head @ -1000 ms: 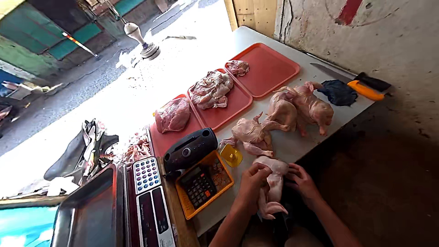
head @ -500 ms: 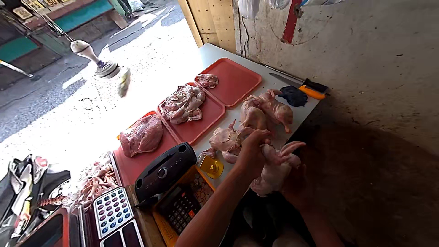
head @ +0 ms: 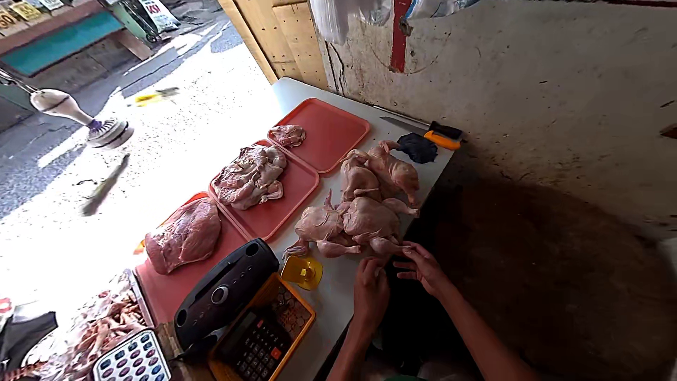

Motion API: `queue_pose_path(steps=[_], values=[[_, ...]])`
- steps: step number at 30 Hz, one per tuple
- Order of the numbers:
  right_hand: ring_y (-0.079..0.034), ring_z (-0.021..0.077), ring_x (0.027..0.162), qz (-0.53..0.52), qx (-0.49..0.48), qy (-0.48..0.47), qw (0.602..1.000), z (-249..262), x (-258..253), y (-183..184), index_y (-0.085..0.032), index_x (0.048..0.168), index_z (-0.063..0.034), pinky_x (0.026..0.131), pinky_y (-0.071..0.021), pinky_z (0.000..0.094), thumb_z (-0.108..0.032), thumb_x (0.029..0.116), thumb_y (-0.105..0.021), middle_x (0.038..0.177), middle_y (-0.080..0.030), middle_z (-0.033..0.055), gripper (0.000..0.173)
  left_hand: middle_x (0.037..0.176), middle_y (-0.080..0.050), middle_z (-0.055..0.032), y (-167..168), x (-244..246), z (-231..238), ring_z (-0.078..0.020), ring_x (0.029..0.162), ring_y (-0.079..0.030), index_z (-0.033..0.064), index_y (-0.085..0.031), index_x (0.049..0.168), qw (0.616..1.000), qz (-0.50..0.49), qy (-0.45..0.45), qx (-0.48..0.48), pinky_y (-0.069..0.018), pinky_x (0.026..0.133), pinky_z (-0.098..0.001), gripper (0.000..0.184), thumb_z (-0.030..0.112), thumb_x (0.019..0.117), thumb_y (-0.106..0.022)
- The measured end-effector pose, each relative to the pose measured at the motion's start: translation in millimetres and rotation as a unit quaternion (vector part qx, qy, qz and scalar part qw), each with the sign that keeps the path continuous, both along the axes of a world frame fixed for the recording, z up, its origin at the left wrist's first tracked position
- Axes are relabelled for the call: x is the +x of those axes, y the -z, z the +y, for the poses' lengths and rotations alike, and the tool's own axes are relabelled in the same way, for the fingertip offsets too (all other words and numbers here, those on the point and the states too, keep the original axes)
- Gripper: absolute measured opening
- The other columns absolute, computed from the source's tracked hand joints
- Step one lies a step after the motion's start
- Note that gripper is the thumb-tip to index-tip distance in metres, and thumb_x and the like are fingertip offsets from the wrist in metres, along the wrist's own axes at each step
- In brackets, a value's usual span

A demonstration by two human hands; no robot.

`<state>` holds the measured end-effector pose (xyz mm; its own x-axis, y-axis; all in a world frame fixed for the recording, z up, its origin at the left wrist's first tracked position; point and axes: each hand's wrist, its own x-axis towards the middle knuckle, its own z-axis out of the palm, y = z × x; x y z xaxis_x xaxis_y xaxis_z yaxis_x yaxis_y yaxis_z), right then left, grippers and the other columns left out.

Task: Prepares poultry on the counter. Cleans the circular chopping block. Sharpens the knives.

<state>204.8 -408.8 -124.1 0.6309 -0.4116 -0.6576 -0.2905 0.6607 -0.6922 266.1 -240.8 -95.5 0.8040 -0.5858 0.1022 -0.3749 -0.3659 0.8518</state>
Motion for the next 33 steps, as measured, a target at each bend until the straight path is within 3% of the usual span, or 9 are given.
queue_pose_path(steps=[2,6,10,14,18,23,28,33], values=[[-0.072,0.0332,0.094,0.026,-0.058,0.022,0.998,-19,-2,-4,-0.043,0.148,-0.0058,0.070,-0.0617,0.0464,-0.014,0.1063,-0.055,0.128,-0.063,0.0212,0.045,0.122,-0.067,-0.0214,8,-21,-11,-0.0246,0.103,-0.072,-0.0041,-0.071,0.105,0.999,-0.025,0.031,0.013,-0.0622,0.083,-0.0357,0.017,0.000,0.0934,-0.061],[-0.069,0.0316,0.109,0.029,-0.137,0.045,0.989,-54,8,-10,-0.042,0.151,-0.0053,0.080,-0.0606,0.0455,-0.012,0.1044,-0.056,0.139,-0.058,0.0208,0.049,0.135,-0.063,-0.0243,15,-40,-36,-0.0353,0.124,-0.064,-0.0030,-0.072,0.112,0.989,-0.089,0.099,0.057,-0.0563,0.100,-0.0468,0.022,0.003,0.0947,-0.060],[-0.067,0.0253,0.113,0.019,-0.204,-0.099,0.974,-44,-17,2,-0.055,0.141,-0.0030,0.089,-0.0594,0.0421,-0.013,0.1024,-0.056,0.141,-0.058,0.0173,0.040,0.133,-0.063,-0.0248,22,-38,-46,-0.0355,0.123,-0.064,-0.0037,-0.072,0.110,0.985,-0.102,0.115,0.078,-0.0556,0.101,-0.0464,0.021,0.004,0.0949,-0.060],[-0.069,0.0209,0.106,0.024,-0.177,-0.234,0.956,-22,-100,29,-0.063,0.131,-0.0017,0.092,-0.0574,0.0380,-0.014,0.1025,-0.057,0.132,-0.065,0.0149,0.031,0.129,-0.065,-0.0224,38,-40,-25,-0.0318,0.112,-0.068,-0.0025,-0.072,0.111,0.982,-0.051,0.108,0.148,-0.0592,0.092,-0.0436,0.021,0.006,0.0957,-0.060],[-0.071,0.0229,0.101,0.109,-0.135,-0.128,0.976,-48,-187,47,-0.066,0.125,-0.0007,0.088,-0.0603,0.0407,-0.009,0.1021,-0.055,0.123,-0.069,0.0142,0.026,0.129,-0.065,-0.0231,60,-49,13,-0.0329,0.112,-0.068,-0.0028,-0.072,0.109,0.978,-0.019,0.070,0.194,-0.0595,0.090,-0.0452,0.020,0.006,0.0956,-0.060],[-0.073,0.0227,0.094,0.158,-0.205,0.020,0.966,-120,-239,47,-0.066,0.121,0.0013,0.079,-0.0624,0.0373,-0.003,0.1022,-0.052,0.117,-0.071,0.0144,0.024,0.122,-0.068,-0.0240,66,-32,21,-0.0378,0.113,-0.067,-0.0042,-0.073,0.105,0.982,-0.060,0.001,0.179,-0.0565,0.095,-0.0503,0.019,0.004,0.0933,-0.059],[-0.073,0.0167,0.087,0.123,-0.253,0.075,0.957,-177,-186,30,-0.064,0.120,0.0019,0.073,-0.0612,0.0308,-0.003,0.1038,-0.049,0.112,-0.071,0.0125,0.023,0.101,-0.071,-0.0236,87,9,-10,-0.0403,0.095,-0.071,-0.0051,-0.072,0.102,0.959,-0.199,-0.089,0.179,-0.0591,0.082,-0.0526,0.022,0.011,0.0956,-0.058],[-0.067,0.0174,0.093,0.056,-0.368,-0.067,0.926,-203,-53,3,-0.050,0.143,0.0024,0.083,-0.0550,0.0335,-0.009,0.1045,-0.049,0.108,-0.069,0.0154,0.041,0.092,-0.072,-0.0196,117,10,-12,-0.0370,0.085,-0.072,-0.0021,-0.071,0.101,0.904,-0.350,-0.058,0.239,-0.0588,0.071,-0.0496,0.048,0.044,0.0913,-0.060]])
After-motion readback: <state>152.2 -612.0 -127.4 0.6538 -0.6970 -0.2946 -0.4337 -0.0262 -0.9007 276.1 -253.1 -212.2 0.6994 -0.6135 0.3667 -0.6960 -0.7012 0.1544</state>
